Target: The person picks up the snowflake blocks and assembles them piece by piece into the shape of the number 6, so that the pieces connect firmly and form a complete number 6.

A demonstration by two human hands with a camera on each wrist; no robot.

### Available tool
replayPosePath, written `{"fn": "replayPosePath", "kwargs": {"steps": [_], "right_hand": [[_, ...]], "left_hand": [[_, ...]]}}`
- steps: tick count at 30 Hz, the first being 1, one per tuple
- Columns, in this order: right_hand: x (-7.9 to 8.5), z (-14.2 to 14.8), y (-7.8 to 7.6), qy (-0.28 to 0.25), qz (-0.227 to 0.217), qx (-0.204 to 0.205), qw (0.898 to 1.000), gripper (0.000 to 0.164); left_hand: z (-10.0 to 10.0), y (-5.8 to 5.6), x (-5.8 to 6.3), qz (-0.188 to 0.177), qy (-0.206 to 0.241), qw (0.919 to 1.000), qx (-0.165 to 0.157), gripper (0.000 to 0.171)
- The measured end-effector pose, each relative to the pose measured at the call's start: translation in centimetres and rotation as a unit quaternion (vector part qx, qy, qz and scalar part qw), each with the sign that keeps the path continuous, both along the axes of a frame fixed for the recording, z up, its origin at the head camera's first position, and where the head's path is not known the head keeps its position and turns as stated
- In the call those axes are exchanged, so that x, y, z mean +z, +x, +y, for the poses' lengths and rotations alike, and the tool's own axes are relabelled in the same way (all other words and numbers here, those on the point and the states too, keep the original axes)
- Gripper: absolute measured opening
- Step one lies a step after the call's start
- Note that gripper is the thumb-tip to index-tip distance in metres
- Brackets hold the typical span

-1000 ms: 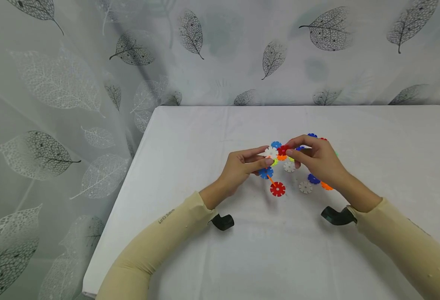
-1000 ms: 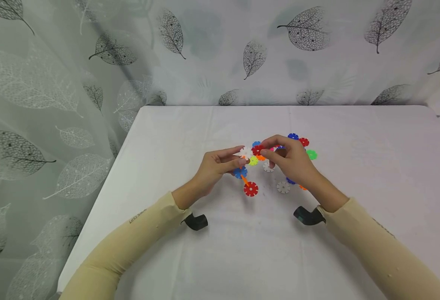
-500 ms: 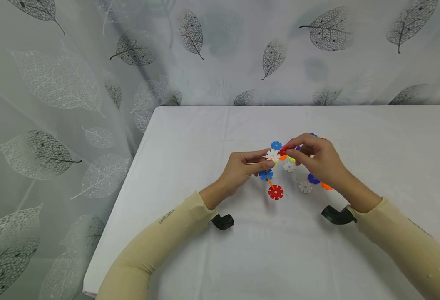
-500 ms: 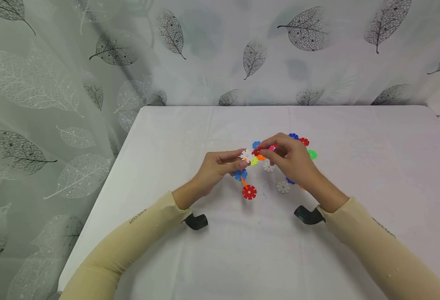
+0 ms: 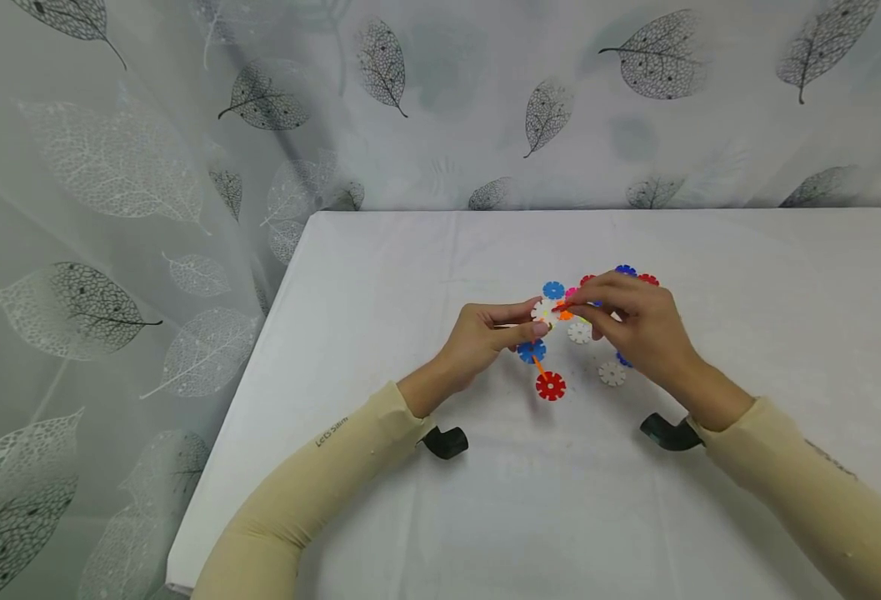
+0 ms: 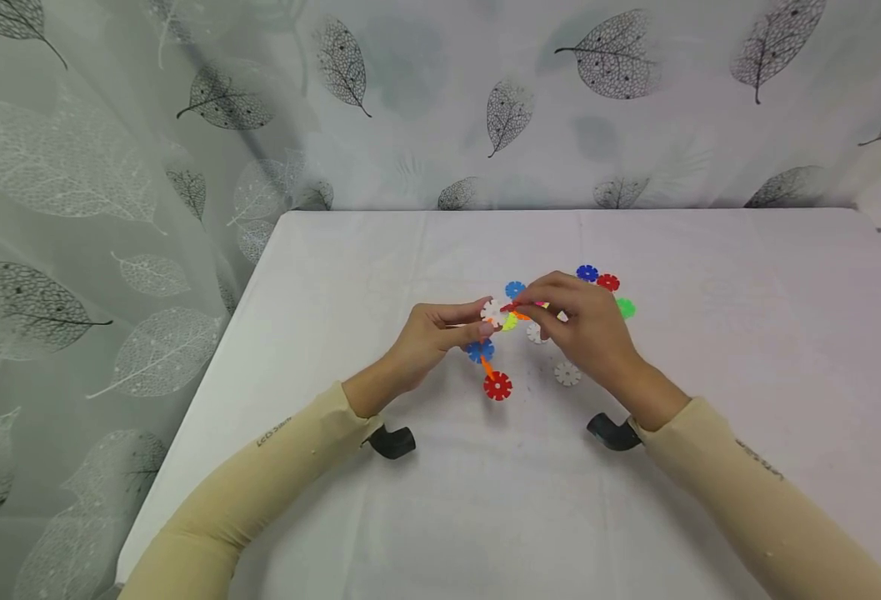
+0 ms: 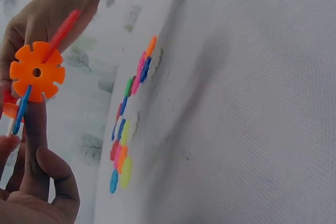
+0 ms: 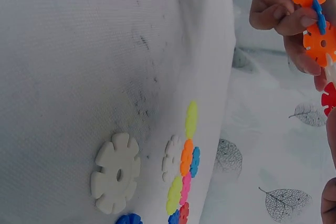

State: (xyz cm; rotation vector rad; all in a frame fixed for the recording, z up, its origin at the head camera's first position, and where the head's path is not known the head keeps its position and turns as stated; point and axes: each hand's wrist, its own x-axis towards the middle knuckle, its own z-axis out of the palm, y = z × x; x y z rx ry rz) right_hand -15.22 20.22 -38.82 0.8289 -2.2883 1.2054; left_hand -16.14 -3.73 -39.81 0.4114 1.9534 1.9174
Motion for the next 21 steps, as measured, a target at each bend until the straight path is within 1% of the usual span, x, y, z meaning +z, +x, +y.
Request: {"fn": "replayPosePath", "kwargs": {"steps": [3,8,10,12,15,18,21], "right_hand": [[0.2,-0.3,0.0,-0.005,0.006,0.011,1.000,0.035],[1.3,-1.0,0.4,-0.019,0.009,0.008,1.000,0.033],[1.4,-0.9,0.5,-0.022,0.008,0.005,1.000,0.033],[1.3,-0.7,0.5,-0.017,0.004,0.000,1.000,0.034],[0.9,-0.2,0.3,-0.002,-0.005,-0.011,1.000,0.035],[0.6,0.0,0.3,0.008,-0.011,-0.017,1.000,0.037],[0.6,0.1,0.3,0.008,-0.013,-0.008,1.000,0.038]], "left_hand": [[0.0,0.0,0.1,-0.002,-0.003,1.0000,0.003,0.045],[0.0,-0.1,0.1,-0.005,-0.015,0.9999,-0.003,0.046],[0.1,-0.1,0.2,-0.005,-0.024,0.9997,-0.006,0.047],[0.2,-0.1,0.2,-0.007,-0.030,0.9995,-0.005,0.046],[0.3,-0.1,0.2,-0.006,-0.044,0.9990,0.006,0.042],[0.5,-0.1,0.3,-0.011,-0.038,0.9991,0.014,0.039],[0.7,-0.1,0.4,-0.016,-0.028,0.9995,0.004,0.038]]}}
